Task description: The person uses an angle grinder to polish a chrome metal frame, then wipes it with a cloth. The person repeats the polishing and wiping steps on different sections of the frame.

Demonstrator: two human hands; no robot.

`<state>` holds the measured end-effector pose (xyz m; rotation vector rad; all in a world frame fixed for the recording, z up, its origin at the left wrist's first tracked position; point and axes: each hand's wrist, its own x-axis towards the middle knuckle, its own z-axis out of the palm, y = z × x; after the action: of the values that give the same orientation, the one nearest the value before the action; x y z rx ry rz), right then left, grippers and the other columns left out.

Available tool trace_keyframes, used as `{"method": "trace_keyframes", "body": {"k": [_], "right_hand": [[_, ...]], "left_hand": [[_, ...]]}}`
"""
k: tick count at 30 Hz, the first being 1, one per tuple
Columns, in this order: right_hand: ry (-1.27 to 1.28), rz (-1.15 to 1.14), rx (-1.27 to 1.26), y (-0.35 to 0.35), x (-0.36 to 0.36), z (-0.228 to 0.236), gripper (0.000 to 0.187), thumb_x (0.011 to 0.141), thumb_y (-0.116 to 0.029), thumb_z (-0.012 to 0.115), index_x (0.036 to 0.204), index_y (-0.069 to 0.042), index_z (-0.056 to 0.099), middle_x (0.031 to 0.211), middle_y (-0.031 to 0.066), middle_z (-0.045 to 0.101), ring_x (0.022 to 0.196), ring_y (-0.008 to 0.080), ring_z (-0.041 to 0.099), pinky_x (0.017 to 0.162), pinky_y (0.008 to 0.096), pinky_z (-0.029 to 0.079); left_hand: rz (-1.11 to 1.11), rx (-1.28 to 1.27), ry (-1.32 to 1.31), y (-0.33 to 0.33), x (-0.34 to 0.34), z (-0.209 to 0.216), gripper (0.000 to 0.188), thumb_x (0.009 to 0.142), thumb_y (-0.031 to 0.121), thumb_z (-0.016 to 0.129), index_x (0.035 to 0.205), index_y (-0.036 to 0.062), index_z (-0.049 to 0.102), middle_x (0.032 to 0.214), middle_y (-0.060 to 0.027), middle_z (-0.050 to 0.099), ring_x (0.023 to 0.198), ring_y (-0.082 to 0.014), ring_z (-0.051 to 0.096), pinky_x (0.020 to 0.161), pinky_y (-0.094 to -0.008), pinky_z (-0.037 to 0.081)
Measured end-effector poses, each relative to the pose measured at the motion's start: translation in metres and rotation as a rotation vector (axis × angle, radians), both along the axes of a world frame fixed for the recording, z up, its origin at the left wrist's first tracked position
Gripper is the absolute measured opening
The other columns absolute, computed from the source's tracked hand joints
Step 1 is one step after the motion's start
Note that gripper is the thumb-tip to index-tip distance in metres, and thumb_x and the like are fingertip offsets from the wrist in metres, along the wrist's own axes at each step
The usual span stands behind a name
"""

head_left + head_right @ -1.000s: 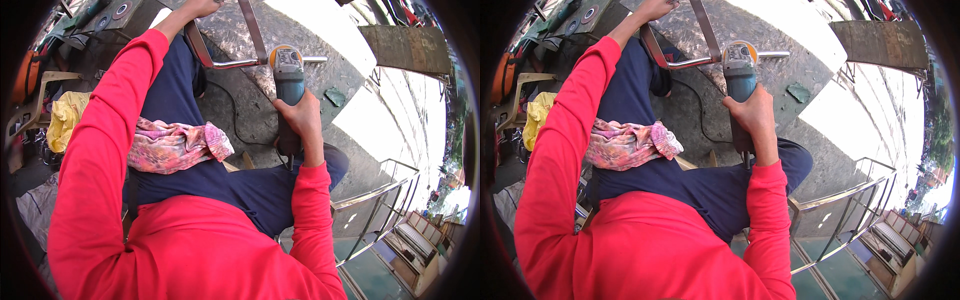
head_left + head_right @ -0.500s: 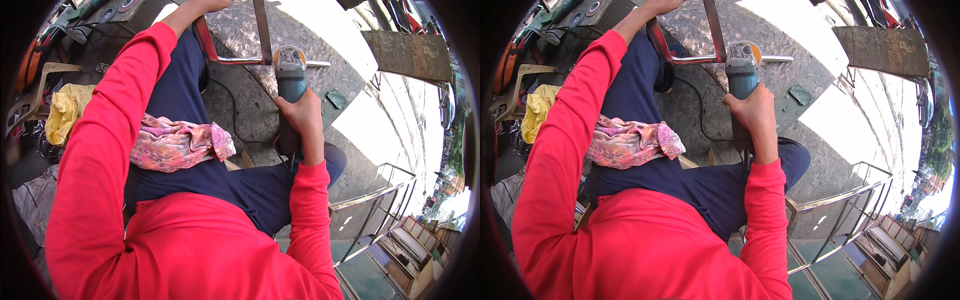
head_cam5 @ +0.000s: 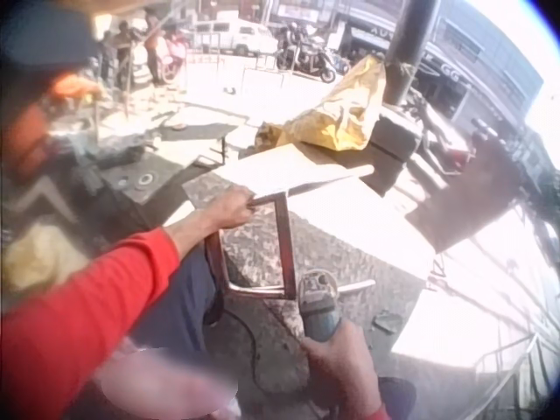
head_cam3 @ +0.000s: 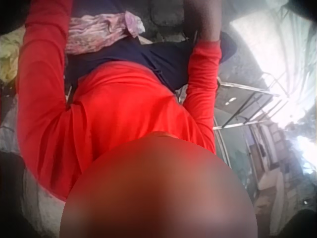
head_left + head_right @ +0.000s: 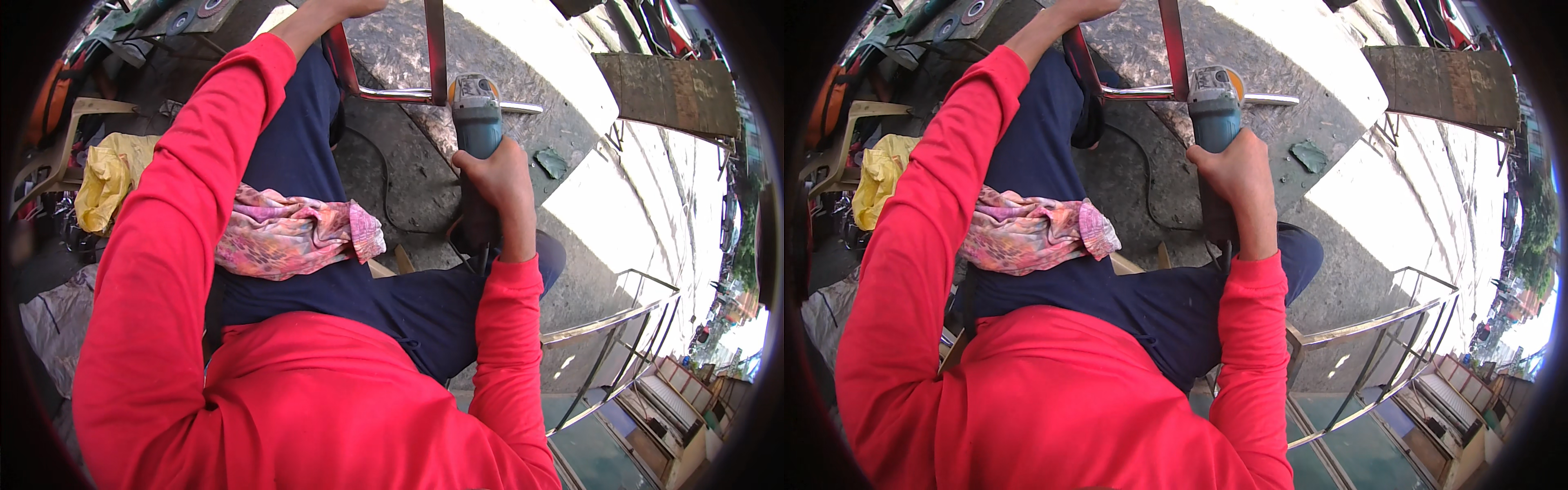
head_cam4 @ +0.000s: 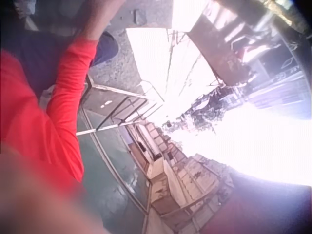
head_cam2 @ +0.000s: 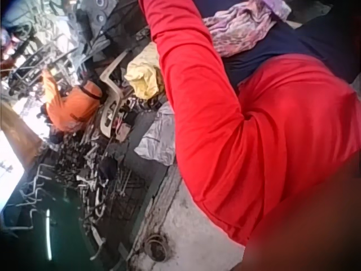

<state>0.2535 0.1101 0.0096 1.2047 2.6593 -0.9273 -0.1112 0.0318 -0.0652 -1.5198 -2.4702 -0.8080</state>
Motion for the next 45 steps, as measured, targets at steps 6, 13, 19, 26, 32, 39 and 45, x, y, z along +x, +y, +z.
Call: {"method": "trace_keyframes", "body": {"k": [6,13,19,26,32,39,45], "right_hand": [[-0.011,0.050,-0.010,0.007,-0.007,-0.004,0.056,0.065,-0.035,0.076,0.089,0.014,0.065,0.080,0.0302,0.068,0.079,0.0401,0.071,0.071,0.0442,0.056],[0.061,-0.053,0.137,0.010,0.005,-0.011,0.056,0.063,-0.039,0.079,0.087,0.011,0.066,0.077,0.0252,0.069,0.075,0.0342,0.071,0.071,0.0411,0.056],[0.084,-0.020,-0.014,0.003,0.017,-0.009,0.058,0.064,-0.036,0.078,0.088,0.015,0.064,0.083,0.0309,0.068,0.082,0.0390,0.071,0.074,0.0432,0.056],[0.048,0.000,0.011,-0.003,0.013,-0.016,0.061,0.064,-0.035,0.078,0.093,0.016,0.062,0.086,0.0317,0.068,0.084,0.0408,0.071,0.076,0.0442,0.056],[0.024,-0.014,0.026,-0.004,0.008,-0.016,0.062,0.064,-0.036,0.079,0.093,0.017,0.062,0.086,0.0320,0.068,0.084,0.0415,0.071,0.076,0.0449,0.056],[0.029,0.014,0.026,0.000,0.001,-0.011,0.050,0.065,-0.035,0.076,0.081,0.011,0.067,0.073,0.0226,0.069,0.070,0.0307,0.071,0.066,0.0407,0.055],[-0.003,-0.002,0.003,0.004,-0.001,-0.010,0.050,0.064,-0.035,0.077,0.074,0.012,0.066,0.067,0.0217,0.067,0.064,0.0287,0.070,0.060,0.0397,0.055]], "left_hand": [[-0.037,0.092,0.000,0.001,0.011,0.005,0.027,0.076,0.014,0.059,0.097,-0.0010,0.070,0.098,-0.0297,0.066,0.098,-0.0455,0.062,0.089,-0.0500,0.049],[-0.002,0.001,-0.053,0.002,0.012,0.011,0.026,0.081,0.016,0.060,0.101,0.0032,0.070,0.100,-0.0275,0.067,0.100,-0.0456,0.061,0.088,-0.0510,0.049],[0.004,0.061,0.003,0.004,0.010,0.005,0.024,0.081,0.017,0.061,0.098,0.0027,0.071,0.096,-0.0280,0.067,0.097,-0.0457,0.063,0.085,-0.0516,0.051],[-0.034,0.050,-0.043,0.004,0.008,0.008,0.025,0.077,0.014,0.061,0.096,0.0018,0.071,0.093,-0.0282,0.068,0.094,-0.0451,0.064,0.084,-0.0512,0.051],[-0.012,0.066,-0.050,0.004,0.008,0.005,0.025,0.074,0.011,0.058,0.093,-0.0001,0.071,0.091,-0.0286,0.067,0.092,-0.0457,0.064,0.083,-0.0510,0.052],[-0.026,0.070,-0.028,0.002,0.012,0.008,0.026,0.073,0.010,0.057,0.093,0.0011,0.071,0.091,-0.0285,0.067,0.092,-0.0450,0.065,0.082,-0.0507,0.052],[-0.024,0.114,-0.052,0.001,0.018,0.015,0.027,0.074,0.009,0.057,0.095,0.0032,0.071,0.089,-0.0281,0.067,0.091,-0.0447,0.065,0.080,-0.0513,0.052]]}}
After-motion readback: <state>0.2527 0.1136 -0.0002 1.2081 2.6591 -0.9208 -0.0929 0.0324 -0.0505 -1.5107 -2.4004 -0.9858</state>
